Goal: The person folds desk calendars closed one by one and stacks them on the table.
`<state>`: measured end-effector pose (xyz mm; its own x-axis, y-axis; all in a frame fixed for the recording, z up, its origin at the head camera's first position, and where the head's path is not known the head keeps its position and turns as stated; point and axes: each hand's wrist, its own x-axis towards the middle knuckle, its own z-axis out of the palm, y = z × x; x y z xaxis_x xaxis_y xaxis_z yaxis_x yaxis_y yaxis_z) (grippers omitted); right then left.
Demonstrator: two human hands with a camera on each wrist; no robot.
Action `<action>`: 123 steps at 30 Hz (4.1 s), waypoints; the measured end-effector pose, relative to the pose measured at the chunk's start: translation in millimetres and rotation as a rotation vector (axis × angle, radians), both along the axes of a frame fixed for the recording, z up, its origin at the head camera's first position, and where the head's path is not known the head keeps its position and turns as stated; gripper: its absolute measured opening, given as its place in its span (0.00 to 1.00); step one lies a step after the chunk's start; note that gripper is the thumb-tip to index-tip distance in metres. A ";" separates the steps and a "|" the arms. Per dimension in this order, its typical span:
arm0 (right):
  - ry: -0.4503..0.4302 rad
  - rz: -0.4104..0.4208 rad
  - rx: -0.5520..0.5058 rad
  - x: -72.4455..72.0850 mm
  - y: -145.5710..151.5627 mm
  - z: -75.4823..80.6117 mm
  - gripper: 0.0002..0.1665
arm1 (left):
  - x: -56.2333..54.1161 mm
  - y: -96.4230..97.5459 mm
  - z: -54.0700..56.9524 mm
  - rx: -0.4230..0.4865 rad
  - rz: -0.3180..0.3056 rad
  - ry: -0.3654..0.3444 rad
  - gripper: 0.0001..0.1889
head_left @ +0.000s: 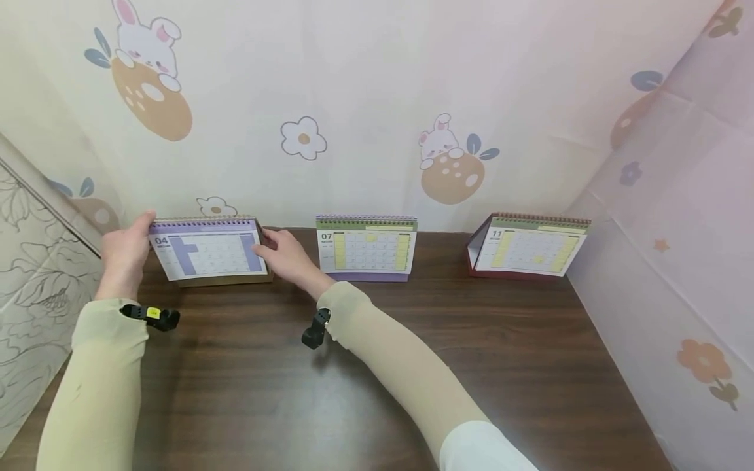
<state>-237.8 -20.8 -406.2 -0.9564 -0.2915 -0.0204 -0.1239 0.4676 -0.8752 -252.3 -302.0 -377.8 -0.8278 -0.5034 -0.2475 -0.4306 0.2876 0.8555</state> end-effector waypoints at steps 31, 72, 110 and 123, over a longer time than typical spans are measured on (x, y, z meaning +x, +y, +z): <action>-0.125 0.002 -0.214 -2.2 -6.4 7.6 0.37 | 3.9 2.7 2.0 0.114 -0.103 0.026 0.51; -0.068 -0.222 -0.412 -2.5 -6.7 20.9 0.17 | 6.4 6.0 6.5 0.672 0.110 0.432 0.20; 0.050 -0.344 -0.467 -14.0 -12.4 24.8 0.10 | 8.6 -14.5 -0.9 0.757 0.001 0.483 0.09; 0.080 -0.311 -0.503 -11.7 -12.1 22.5 0.08 | 10.4 -17.2 4.4 0.394 0.060 0.463 0.15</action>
